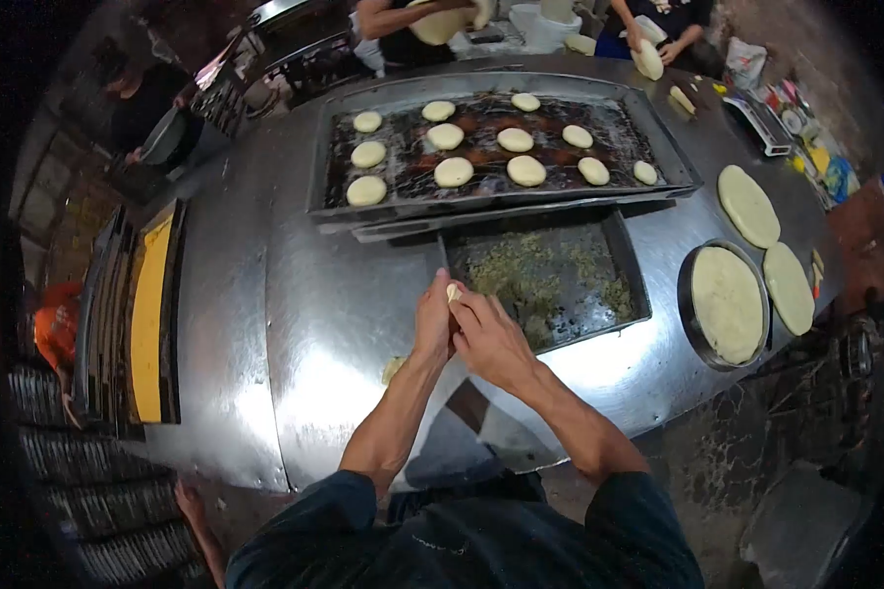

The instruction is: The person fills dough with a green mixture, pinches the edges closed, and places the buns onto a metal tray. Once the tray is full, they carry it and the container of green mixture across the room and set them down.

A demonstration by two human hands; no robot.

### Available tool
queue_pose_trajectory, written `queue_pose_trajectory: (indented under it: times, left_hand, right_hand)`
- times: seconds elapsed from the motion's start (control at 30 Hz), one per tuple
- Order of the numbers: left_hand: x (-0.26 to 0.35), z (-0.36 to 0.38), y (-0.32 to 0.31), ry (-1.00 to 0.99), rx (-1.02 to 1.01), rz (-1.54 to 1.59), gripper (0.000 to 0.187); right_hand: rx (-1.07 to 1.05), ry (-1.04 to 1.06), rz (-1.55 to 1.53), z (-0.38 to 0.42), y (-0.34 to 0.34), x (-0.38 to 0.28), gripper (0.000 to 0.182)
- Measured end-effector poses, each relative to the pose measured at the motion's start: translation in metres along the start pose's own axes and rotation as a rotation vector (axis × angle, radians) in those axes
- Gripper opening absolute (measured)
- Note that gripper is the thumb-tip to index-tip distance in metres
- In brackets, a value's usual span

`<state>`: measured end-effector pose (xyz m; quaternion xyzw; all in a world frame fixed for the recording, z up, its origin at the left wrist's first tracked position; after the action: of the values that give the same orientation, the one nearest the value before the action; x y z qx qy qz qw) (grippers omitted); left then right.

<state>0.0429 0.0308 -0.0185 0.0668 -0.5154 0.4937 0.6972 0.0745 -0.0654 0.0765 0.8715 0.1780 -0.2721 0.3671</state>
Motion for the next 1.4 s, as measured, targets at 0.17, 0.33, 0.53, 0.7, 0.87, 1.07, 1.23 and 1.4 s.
queue_pose_trajectory:
  times: [0.17, 0.33, 0.53, 0.7, 0.87, 1.07, 1.23, 1.4]
  left_hand:
    - [0.04, 0.047, 0.021, -0.106, -0.046, 0.124, 0.049]
    - [0.062, 0.075, 0.059, -0.278, -0.066, -0.14, 0.042]
    - [0.042, 0.082, 0.113, -0.379, 0.064, 0.015, 0.037]
    - [-0.02, 0.165, 0.131, 0.241, -0.227, -0.117, 0.059]
    - [-0.051, 0.175, 0.232, 0.004, -0.058, -0.408, 0.044]
    - [-0.02, 0.221, 0.313, -0.095, 0.268, -0.37, 0.03]
    - [-0.034, 0.231, 0.35, -0.047, 0.386, -0.348, 0.028]
    - [-0.021, 0.198, 0.318, -0.129, 0.383, -0.484, 0.028]
  right_hand:
    - [-0.149, -0.322, -0.352, -0.018, -0.016, 0.007, 0.032]
    - [-0.173, -0.495, -0.506, -0.038, -0.038, -0.036, 0.02]
    - [-0.173, 0.124, -0.094, -0.007, -0.08, -0.116, 0.021]
    - [-0.448, 0.007, 0.056, 0.057, -0.085, -0.132, 0.015]
    - [-0.726, -0.156, 0.3, 0.176, -0.111, -0.072, 0.015]
    - [-1.227, -0.415, 0.424, 0.124, -0.101, -0.093, 0.022]
    - [-0.126, 0.005, 0.128, 0.023, -0.046, -0.163, 0.038]
    - [-0.415, -0.114, 0.41, 0.139, -0.17, -0.037, 0.046]
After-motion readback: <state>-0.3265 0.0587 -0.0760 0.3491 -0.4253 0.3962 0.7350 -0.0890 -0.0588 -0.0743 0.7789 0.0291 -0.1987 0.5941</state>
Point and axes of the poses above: each hand's wrist, its own z-axis away from the middle knuckle, its own y-axis out of the back of the hand, x = y × z, the point moved 5 cm from there along -z, towards the middle knuckle, and after that the axes turned 9 degrees about -z, right-handed, at the moved point
